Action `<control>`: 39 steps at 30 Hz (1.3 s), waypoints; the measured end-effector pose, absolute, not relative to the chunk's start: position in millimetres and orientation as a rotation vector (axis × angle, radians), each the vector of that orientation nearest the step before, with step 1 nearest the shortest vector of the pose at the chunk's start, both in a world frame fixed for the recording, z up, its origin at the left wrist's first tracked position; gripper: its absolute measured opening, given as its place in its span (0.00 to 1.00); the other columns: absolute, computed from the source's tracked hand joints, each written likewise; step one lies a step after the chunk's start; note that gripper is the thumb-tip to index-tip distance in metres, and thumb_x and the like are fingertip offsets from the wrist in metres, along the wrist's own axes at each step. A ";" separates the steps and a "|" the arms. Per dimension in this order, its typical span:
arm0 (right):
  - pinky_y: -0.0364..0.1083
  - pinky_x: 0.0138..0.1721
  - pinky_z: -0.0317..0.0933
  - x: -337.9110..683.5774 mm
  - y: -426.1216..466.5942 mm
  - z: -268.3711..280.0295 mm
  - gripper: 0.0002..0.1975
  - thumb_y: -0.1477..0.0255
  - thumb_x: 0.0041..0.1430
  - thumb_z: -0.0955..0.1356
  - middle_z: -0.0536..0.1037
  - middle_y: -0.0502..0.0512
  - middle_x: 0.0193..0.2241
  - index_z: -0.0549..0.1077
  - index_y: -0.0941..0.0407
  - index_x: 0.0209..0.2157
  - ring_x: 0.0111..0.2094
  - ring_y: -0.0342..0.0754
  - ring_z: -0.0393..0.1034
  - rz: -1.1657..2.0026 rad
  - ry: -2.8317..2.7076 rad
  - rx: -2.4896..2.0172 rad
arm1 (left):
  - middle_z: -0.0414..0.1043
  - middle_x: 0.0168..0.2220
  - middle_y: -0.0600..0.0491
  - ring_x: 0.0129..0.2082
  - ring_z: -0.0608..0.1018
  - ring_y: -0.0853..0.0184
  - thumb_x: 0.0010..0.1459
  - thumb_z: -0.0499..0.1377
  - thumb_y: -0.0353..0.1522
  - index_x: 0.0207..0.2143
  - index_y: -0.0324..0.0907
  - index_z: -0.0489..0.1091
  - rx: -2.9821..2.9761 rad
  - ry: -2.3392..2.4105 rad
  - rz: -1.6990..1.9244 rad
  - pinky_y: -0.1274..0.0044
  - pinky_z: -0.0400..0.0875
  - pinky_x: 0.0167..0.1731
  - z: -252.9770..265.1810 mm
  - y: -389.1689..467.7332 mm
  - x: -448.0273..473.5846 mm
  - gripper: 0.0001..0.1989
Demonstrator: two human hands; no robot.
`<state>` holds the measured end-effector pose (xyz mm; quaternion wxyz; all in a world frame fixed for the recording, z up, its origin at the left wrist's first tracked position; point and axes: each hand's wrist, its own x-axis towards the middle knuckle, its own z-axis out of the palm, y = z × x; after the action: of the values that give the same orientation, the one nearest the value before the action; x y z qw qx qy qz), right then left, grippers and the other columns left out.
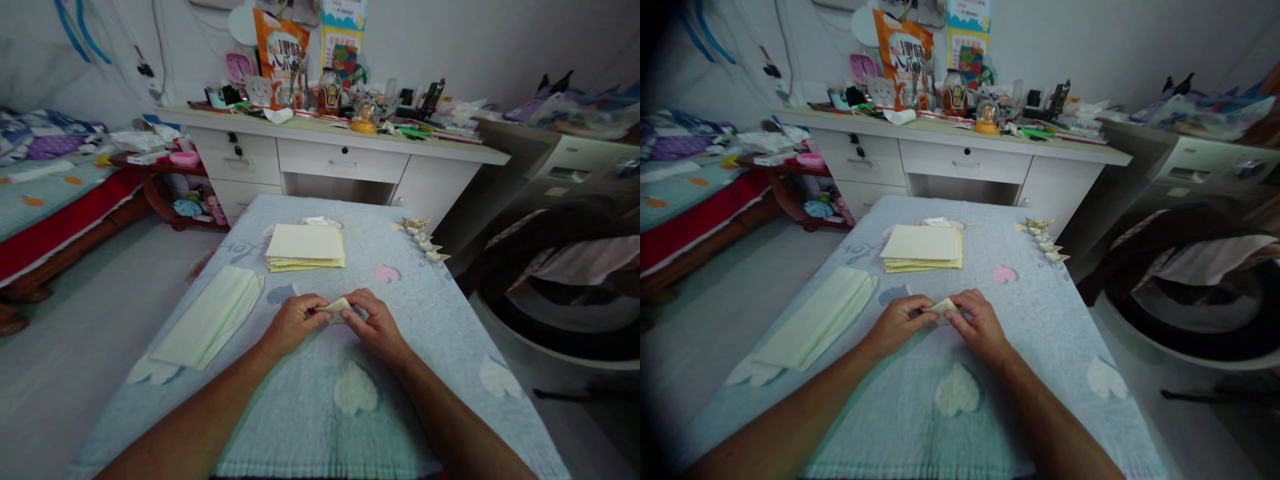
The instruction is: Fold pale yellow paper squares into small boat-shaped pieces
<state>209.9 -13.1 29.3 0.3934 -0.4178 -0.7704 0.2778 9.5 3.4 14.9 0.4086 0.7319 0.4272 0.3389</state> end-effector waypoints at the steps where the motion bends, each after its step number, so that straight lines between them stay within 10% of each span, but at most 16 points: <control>1: 0.46 0.40 0.58 209.0 -13.2 29.5 0.07 0.68 0.62 0.65 0.73 0.52 0.30 0.74 0.55 0.37 0.35 0.46 0.65 0.715 -1.942 -1.055 | 0.73 0.27 0.55 0.30 0.73 0.69 0.56 0.58 0.35 0.30 0.39 0.75 1.831 1.076 0.841 0.79 0.63 0.32 14.7 2.8 10.2 0.09; 39: 0.40 0.27 0.55 208.8 -15.0 22.8 0.12 0.62 0.58 0.68 0.67 0.48 0.23 0.72 0.56 0.27 0.26 0.41 0.61 1.137 -1.553 -1.097 | 0.73 0.24 0.55 0.25 0.71 0.70 0.54 0.61 0.41 0.29 0.37 0.76 1.705 1.150 0.799 0.80 0.62 0.26 16.5 -1.7 13.3 0.14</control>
<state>208.8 -15.0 22.8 0.4467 -0.4432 -0.6272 0.4590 13.3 -1.7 16.5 0.4508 0.6897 0.4653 0.3234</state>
